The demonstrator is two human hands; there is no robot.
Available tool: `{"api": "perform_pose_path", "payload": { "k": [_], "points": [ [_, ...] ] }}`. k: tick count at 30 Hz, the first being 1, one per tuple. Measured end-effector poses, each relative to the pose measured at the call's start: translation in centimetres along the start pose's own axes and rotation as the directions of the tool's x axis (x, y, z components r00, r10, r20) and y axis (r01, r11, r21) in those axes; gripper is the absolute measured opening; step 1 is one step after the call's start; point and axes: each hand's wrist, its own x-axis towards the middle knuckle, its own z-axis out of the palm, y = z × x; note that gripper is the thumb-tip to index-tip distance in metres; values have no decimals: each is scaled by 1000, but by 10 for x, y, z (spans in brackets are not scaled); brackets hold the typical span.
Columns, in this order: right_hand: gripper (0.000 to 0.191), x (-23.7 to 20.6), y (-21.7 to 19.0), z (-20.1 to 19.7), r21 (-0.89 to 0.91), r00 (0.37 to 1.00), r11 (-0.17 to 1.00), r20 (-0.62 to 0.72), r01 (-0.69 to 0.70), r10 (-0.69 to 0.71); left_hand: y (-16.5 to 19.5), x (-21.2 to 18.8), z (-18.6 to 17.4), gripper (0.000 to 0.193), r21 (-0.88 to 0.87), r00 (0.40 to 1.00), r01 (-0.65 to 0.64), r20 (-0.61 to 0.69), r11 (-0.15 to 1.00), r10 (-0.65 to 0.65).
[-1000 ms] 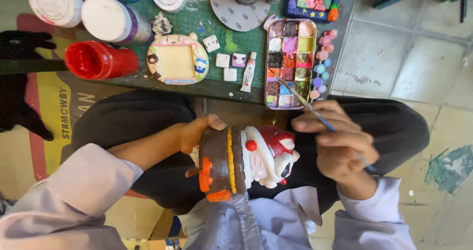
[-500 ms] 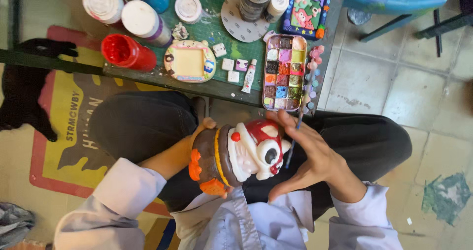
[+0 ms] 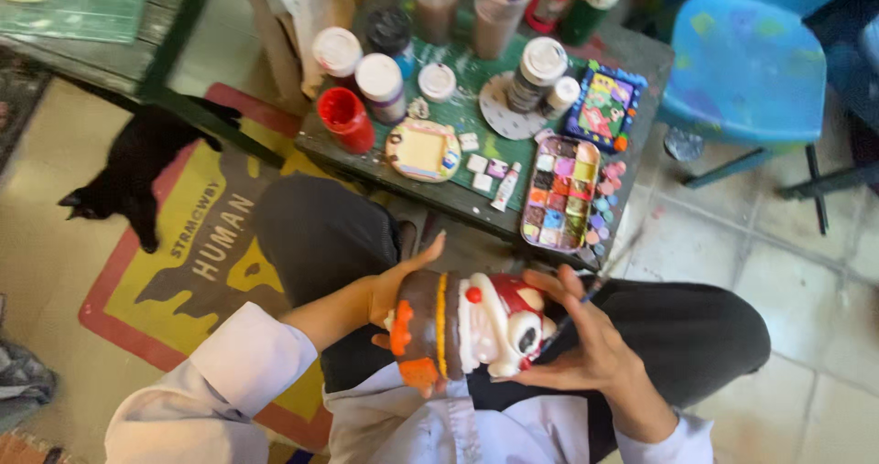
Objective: The person sits on the floor holding a ceramic figurine in one hand and paints it with a brush, applying red, white and orange paint to different parts of the figure and rotating it to reach other sides, dipping the brush in paint containers on the table.
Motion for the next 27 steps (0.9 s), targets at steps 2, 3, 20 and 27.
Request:
{"api": "perform_pose_path", "payload": {
  "k": [2,3,20,27],
  "points": [
    [132,-11,-5,17,39,998,999,-61,27,-24,-8,-15,5,99,125,986,-17,-160,992,37],
    [133,-14,-8,26,72,995,997,-97,15,-8,-12,-23,9,99,226,967,-16,-243,974,72],
    [131,-1,-16,123,608,783,753,-330,-251,527,-14,-81,25,123,486,967,-83,-173,870,188],
    [127,-14,-14,152,737,626,631,-379,-242,682,-37,-84,-2,133,673,887,-288,-80,681,455]
  ]
}}
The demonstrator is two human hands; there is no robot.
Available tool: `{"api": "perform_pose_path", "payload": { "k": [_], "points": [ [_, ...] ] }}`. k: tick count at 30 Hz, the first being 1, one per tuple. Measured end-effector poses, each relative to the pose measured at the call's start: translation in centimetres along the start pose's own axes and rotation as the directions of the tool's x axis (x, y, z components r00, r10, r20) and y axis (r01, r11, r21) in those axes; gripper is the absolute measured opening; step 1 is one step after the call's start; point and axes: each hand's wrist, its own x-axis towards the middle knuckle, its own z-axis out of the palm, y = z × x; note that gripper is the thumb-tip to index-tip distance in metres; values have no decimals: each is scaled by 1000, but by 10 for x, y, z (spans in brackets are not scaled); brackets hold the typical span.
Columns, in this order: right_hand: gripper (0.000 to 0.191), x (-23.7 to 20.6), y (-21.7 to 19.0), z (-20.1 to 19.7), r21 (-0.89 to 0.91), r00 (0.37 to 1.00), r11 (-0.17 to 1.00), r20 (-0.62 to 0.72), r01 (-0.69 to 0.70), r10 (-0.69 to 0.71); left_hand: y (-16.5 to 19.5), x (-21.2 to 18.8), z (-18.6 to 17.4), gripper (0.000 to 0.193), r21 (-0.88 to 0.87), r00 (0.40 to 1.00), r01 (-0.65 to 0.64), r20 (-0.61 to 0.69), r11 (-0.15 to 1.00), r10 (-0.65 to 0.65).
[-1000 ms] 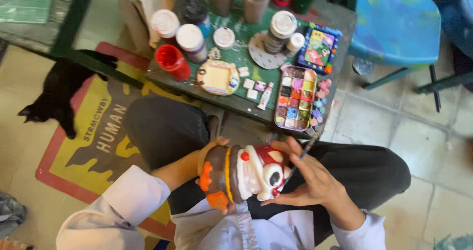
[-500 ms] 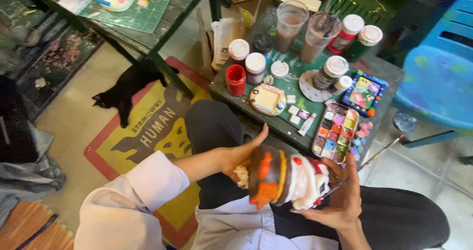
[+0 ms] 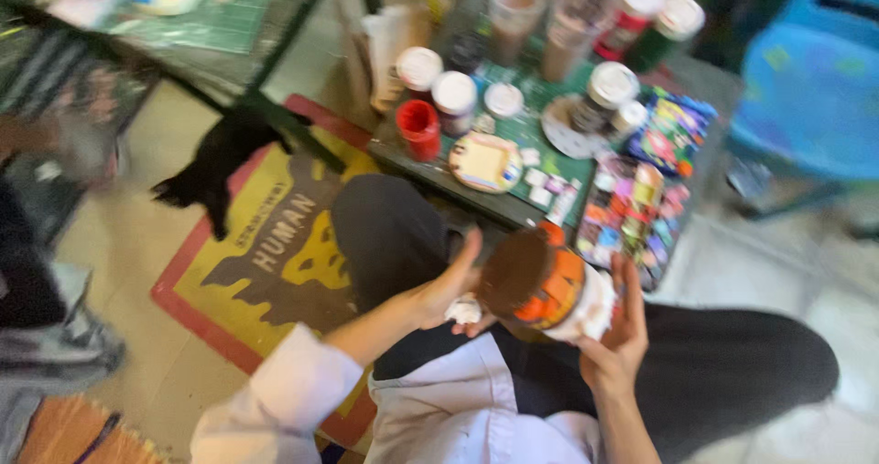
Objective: The person sits on the floor holding a ceramic figurine in one hand and paints it with a brush, applying red, white and orange paint to different parts of the figure and rotating it to reach other sides, dipping the brush in paint containers on the table.
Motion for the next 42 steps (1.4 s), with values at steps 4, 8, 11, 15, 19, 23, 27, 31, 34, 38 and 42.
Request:
{"api": "perform_pose_path", "payload": {
  "k": [4,8,11,15,19,23,27,31,34,38,42],
  "points": [
    [130,-1,0,16,-75,998,996,2,56,-56,-35,-3,15,143,92,840,-443,-305,892,449],
    [138,4,4,38,-247,989,959,88,141,-123,-39,1,16,151,223,609,-647,-425,729,670],
    [141,8,9,50,-327,988,933,97,148,-122,-33,10,11,155,307,472,-711,-460,633,753],
    [140,7,18,57,-359,973,905,107,228,-203,-35,21,3,158,473,286,-737,-428,482,857],
    [141,3,25,57,-438,965,860,128,262,-228,-39,27,-9,152,371,316,-777,-470,509,824],
    [142,7,36,61,-439,974,870,105,226,-200,-33,35,-34,150,381,330,-790,-397,480,857],
    [152,28,45,66,-544,959,791,190,279,-208,-23,46,-69,144,352,316,-819,-383,453,868],
    [158,57,36,67,-634,950,709,237,309,-203,-22,43,-105,146,183,327,-874,-461,450,825],
    [152,90,29,68,-535,969,808,161,246,-188,-23,35,-126,146,111,331,-890,-509,442,795],
    [117,147,35,76,-467,971,853,165,232,-174,-20,31,-151,145,50,324,-908,-545,416,773],
    [60,195,64,96,-478,961,835,190,271,-203,-18,25,-175,145,5,337,-908,-588,420,736]
  ]
}}
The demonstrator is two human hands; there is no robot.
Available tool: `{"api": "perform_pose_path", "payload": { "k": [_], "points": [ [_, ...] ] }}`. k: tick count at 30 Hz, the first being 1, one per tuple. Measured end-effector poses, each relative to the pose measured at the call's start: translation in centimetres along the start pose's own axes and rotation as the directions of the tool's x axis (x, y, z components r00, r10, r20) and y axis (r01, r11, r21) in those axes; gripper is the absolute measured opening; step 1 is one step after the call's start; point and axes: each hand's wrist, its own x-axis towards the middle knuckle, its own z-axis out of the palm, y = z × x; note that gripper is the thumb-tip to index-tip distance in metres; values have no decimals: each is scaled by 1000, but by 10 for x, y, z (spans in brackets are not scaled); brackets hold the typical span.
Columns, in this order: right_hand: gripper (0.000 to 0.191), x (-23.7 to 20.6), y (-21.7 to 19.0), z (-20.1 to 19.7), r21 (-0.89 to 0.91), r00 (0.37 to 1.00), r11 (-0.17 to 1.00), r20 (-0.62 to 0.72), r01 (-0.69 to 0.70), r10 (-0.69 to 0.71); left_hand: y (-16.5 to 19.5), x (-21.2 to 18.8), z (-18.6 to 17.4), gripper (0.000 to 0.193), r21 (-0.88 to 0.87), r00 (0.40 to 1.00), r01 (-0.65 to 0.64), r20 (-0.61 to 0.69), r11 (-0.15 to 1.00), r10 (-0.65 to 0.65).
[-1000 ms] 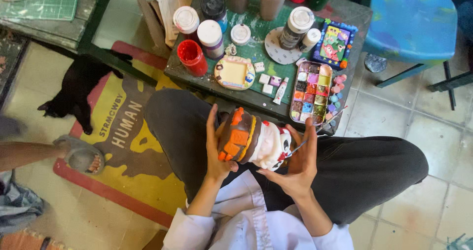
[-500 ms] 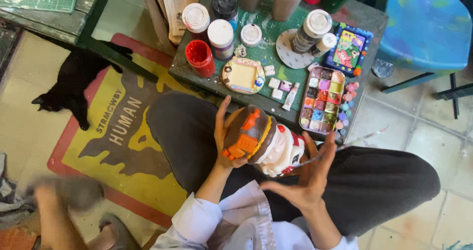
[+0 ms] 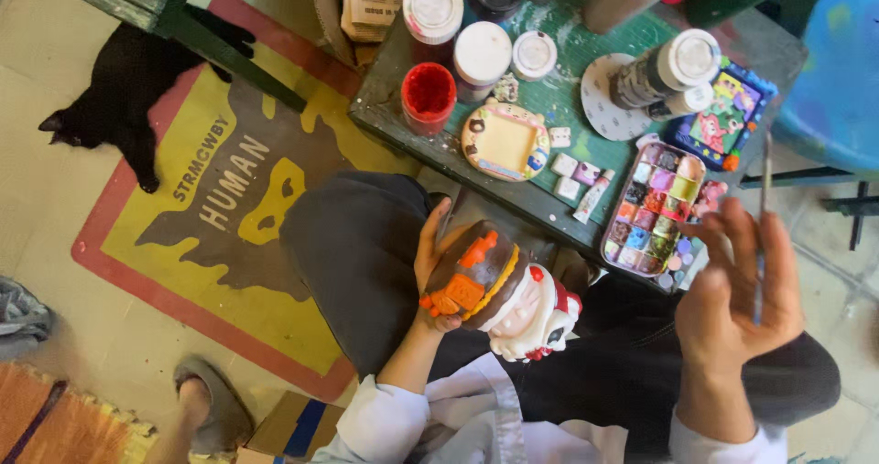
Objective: The person sits on the floor holding a ceramic figurine in one hand and paints it with a brush, applying red, white and orange paint to different parts of the figure and rotating it to reach other sides, dipping the brush in paint containers on the table.
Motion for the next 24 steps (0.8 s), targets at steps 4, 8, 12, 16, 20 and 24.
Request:
{"api": "perform_pose_path", "payload": {
  "k": [4,8,12,16,20,24],
  "points": [
    [31,30,18,40,-137,993,990,121,29,-12,4,15,-22,145,-45,1000,-5,-18,999,4],
    [25,77,35,79,-237,974,967,225,92,-37,4,36,-36,147,-138,996,-14,-87,990,2],
    [22,112,49,122,-184,974,981,225,53,-11,0,61,-41,148,-137,990,-19,-141,990,0],
    [11,154,67,164,-212,940,975,342,68,9,-8,87,-43,147,-98,973,20,-226,995,-42],
    [4,195,92,212,-345,835,904,550,251,-22,-11,108,-51,142,-71,961,45,-270,996,-63],
    [6,220,119,252,-302,740,847,655,438,-149,-8,127,-64,140,-74,861,237,-447,969,-245]
  ]
}}
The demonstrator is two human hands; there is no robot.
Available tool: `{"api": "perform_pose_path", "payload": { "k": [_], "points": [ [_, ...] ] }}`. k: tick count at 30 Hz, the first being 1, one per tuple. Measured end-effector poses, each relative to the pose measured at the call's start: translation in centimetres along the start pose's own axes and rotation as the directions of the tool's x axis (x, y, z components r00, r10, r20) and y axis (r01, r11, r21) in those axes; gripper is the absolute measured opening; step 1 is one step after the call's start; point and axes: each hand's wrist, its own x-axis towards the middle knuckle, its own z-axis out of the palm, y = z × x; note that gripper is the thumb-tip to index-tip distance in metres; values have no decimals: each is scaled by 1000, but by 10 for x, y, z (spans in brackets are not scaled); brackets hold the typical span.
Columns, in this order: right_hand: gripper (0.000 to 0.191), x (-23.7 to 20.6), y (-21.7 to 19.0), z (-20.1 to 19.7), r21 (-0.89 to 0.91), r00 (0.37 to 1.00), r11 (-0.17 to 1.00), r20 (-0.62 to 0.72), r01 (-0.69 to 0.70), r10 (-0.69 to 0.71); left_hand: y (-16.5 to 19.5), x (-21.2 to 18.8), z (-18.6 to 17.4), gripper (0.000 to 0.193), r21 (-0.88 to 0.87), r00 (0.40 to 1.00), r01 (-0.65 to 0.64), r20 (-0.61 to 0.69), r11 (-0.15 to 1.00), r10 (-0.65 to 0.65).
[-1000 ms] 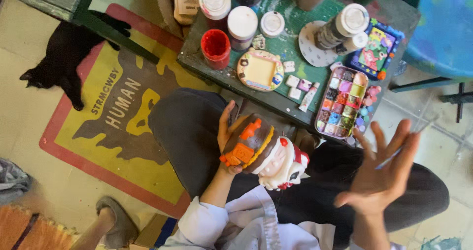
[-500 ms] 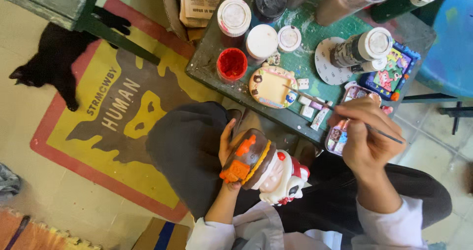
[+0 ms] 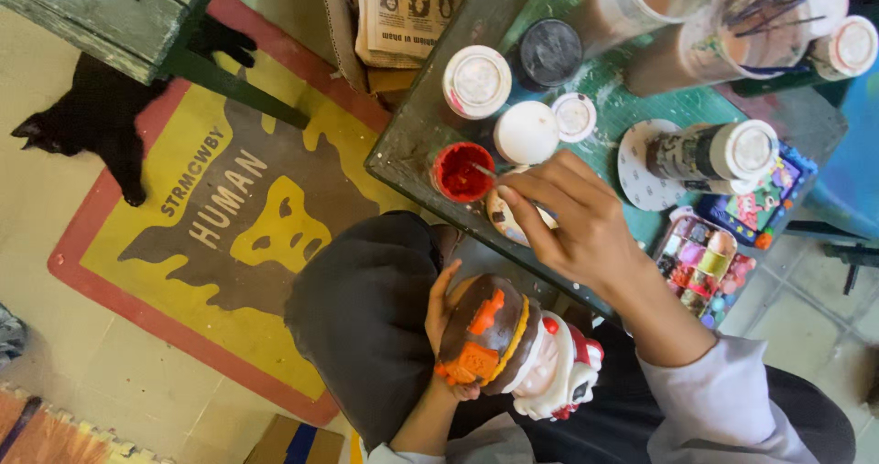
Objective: The person sits on the floor holding a ceramic figurine in one hand and paints it with a brush, applying red, white and orange paint to different parts of the figure and rotating it to reach other sides, dipping the brush in paint containers on the table.
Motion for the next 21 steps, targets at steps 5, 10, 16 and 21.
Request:
{"api": "perform_pose_path", "payload": {
  "k": [5,10,16,21],
  "points": [
    [8,19,14,17,-4,996,1000,85,8,-7,9,18,1,142,-38,996,18,-84,999,-21],
    [9,23,17,23,3,994,1000,105,27,-27,15,18,-4,123,-38,896,-355,272,934,351],
    [9,22,12,27,-12,995,1000,100,28,-26,8,16,-11,124,57,998,-3,-64,998,7],
    [8,21,3,26,-19,996,999,82,40,-38,10,8,-16,139,18,935,-297,206,955,288]
  ]
}}
